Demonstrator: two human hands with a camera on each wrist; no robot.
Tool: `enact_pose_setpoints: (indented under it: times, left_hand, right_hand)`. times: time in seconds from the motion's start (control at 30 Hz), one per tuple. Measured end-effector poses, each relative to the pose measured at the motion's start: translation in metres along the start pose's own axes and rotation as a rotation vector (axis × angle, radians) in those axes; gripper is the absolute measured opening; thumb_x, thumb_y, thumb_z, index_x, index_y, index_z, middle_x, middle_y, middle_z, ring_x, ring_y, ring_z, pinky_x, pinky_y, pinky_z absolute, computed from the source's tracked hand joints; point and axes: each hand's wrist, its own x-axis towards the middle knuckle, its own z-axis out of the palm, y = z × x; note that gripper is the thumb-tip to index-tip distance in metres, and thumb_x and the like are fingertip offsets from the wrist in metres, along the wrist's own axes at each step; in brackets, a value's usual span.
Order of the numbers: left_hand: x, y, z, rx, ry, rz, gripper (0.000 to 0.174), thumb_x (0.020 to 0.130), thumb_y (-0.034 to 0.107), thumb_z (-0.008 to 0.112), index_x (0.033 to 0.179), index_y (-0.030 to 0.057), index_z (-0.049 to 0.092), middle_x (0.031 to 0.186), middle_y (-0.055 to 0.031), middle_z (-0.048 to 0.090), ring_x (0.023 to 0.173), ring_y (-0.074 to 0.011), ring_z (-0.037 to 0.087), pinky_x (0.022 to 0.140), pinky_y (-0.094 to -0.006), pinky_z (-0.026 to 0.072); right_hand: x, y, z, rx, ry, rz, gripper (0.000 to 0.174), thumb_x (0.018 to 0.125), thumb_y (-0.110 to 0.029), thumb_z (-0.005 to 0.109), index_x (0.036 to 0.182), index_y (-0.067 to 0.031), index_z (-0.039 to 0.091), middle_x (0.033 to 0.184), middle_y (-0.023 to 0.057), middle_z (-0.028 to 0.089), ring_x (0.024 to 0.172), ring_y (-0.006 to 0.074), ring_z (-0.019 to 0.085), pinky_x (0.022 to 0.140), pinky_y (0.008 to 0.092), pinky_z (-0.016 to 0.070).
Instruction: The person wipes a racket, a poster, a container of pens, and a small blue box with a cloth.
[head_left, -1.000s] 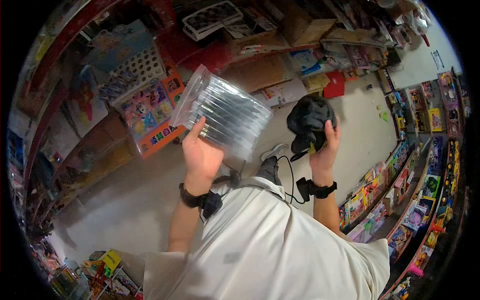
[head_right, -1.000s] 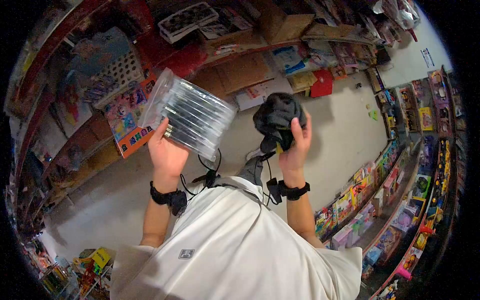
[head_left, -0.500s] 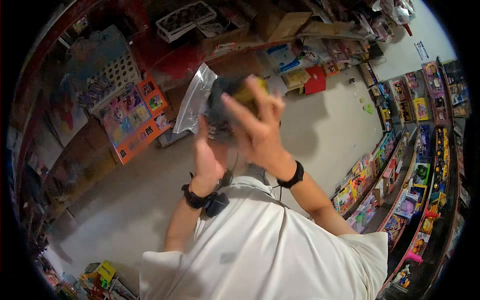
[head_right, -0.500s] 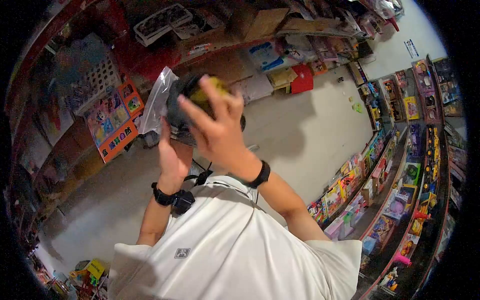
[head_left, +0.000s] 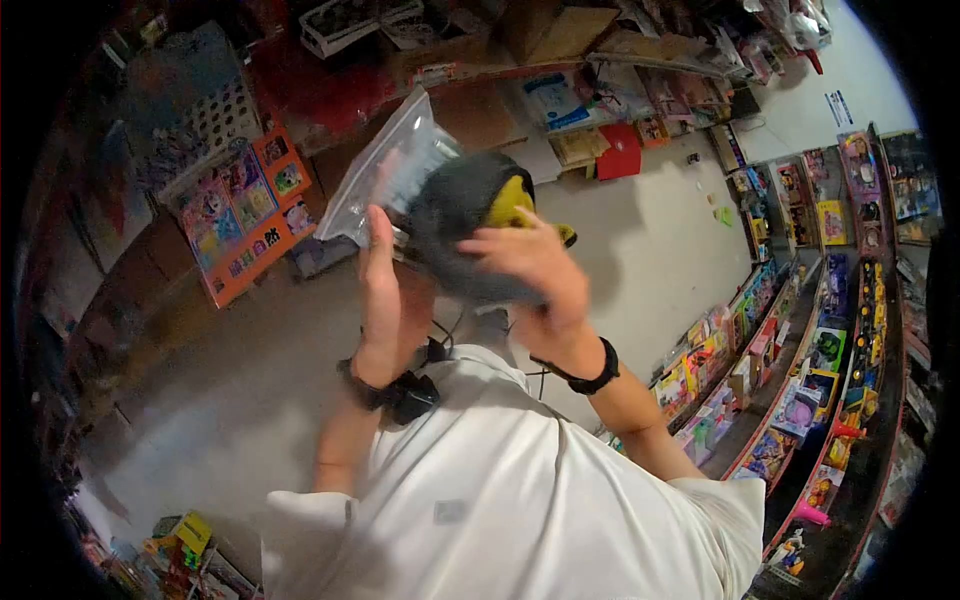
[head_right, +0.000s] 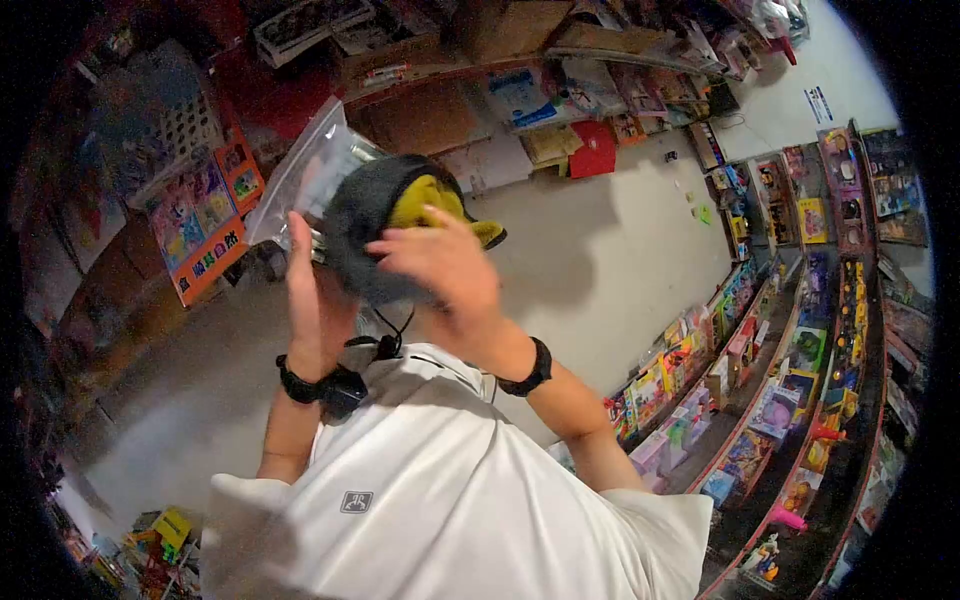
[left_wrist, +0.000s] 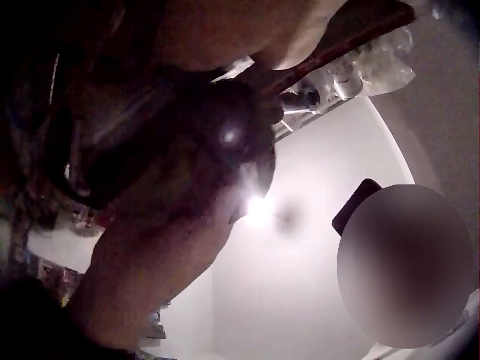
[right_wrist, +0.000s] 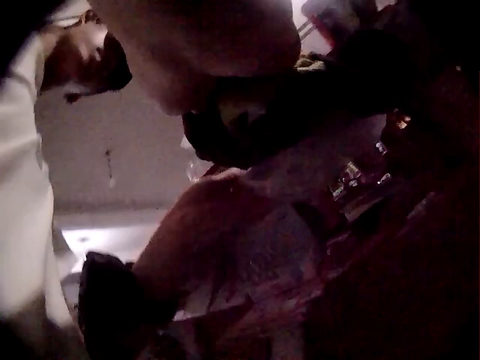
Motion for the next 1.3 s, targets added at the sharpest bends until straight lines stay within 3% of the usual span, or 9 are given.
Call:
enact_pose_setpoints:
  times: [0.1,0.17,0.5,0.83,1.07,1.13,1.17,1.23,1.3]
  left_hand:
    - [-0.002,0.005,0.007,-0.026,0.051,0.097,0.050,0.100,0.043,0.042,0.130,0.0030,0.049,0.126,-0.0078,0.057,0.115,-0.0203,0.054,0.099,-0.0372,0.0418]
    - [-0.001,0.011,-0.003,-0.046,0.001,0.059,0.045,0.099,0.038,0.047,0.129,0.0039,0.050,0.128,-0.0069,0.055,0.117,-0.0199,0.052,0.100,-0.0379,0.0392]
    - [-0.011,0.020,-0.014,-0.114,0.098,-0.022,0.038,0.095,0.028,0.058,0.124,0.0049,0.054,0.123,-0.0055,0.059,0.112,-0.0188,0.056,0.098,-0.0382,0.0430]
    - [-0.010,0.025,-0.008,-0.147,0.037,0.013,0.034,0.090,0.011,0.063,0.122,0.0064,0.053,0.116,-0.0058,0.061,0.108,-0.0193,0.058,0.095,-0.0367,0.0453]
    - [-0.003,0.015,-0.003,-0.013,0.039,0.072,0.035,0.092,0.019,0.061,0.122,0.0041,0.053,0.119,-0.0080,0.061,0.109,-0.0198,0.059,0.095,-0.0381,0.0454]
    - [-0.002,0.013,0.002,-0.042,0.028,0.060,0.037,0.090,0.018,0.063,0.124,0.0044,0.052,0.122,-0.0094,0.059,0.110,-0.0201,0.057,0.095,-0.0389,0.0452]
    - [-0.009,0.018,0.000,0.517,0.010,0.155,0.034,0.092,0.017,0.060,0.123,0.0064,0.052,0.118,-0.0068,0.061,0.108,-0.0178,0.058,0.094,-0.0344,0.0452]
    - [-0.010,-0.014,-0.020,-0.185,-0.108,0.192,0.035,0.092,0.020,0.060,0.124,0.0077,0.052,0.122,-0.0048,0.059,0.111,-0.0167,0.056,0.096,-0.0335,0.0448]
    - [-0.002,-0.016,-0.036,-0.211,-0.120,0.168,0.037,0.092,0.020,0.060,0.125,0.0082,0.052,0.124,-0.0037,0.057,0.113,-0.0167,0.055,0.096,-0.0327,0.0449]
  right_hand:
    - [-0.019,0.009,-0.019,0.306,0.572,0.607,0.015,0.093,-0.009,0.051,0.104,-0.0034,0.059,0.107,0.0105,0.064,0.096,0.0245,0.064,0.091,0.0421,0.0483]
    - [-0.017,0.018,-0.039,0.915,0.854,0.763,0.019,0.097,-0.017,0.048,0.105,-0.0019,0.058,0.101,0.0082,0.065,0.093,0.0234,0.064,0.086,0.0372,0.0510]
    - [-0.041,0.045,-0.066,0.854,0.891,0.878,0.028,0.098,-0.028,0.045,0.109,-0.0053,0.057,0.107,0.0102,0.064,0.096,0.0248,0.063,0.085,0.0402,0.0521]
    - [-0.015,0.026,-0.100,1.089,0.678,0.533,0.037,0.099,-0.031,0.041,0.120,-0.0051,0.059,0.118,0.0116,0.063,0.106,0.0283,0.061,0.096,0.0458,0.0467]
    - [0.023,-0.007,-0.088,1.106,0.573,0.220,0.044,0.098,-0.030,0.042,0.130,-0.0018,0.052,0.131,0.0152,0.055,0.115,0.0300,0.057,0.102,0.0465,0.0420]
    - [0.016,0.071,-0.083,0.251,-0.634,-0.112,0.054,0.093,-0.020,0.051,0.142,-0.0020,0.036,0.143,0.0156,0.043,0.124,0.0288,0.049,0.105,0.0428,0.0394]
    - [0.069,-0.045,-0.031,0.250,-0.215,0.211,0.058,0.085,-0.006,0.057,0.140,-0.0030,0.039,0.130,0.0168,0.055,0.115,0.0283,0.056,0.095,0.0418,0.0452]
    - [0.051,-0.015,0.029,0.073,-0.196,0.160,0.062,0.078,0.003,0.058,0.138,-0.0043,0.044,0.113,0.0139,0.061,0.098,0.0291,0.059,0.087,0.0414,0.0449]
    - [0.035,0.005,0.047,-0.130,-0.188,-0.056,0.066,0.074,0.005,0.058,0.138,-0.0046,0.044,0.105,0.0118,0.059,0.087,0.0314,0.056,0.086,0.0422,0.0422]
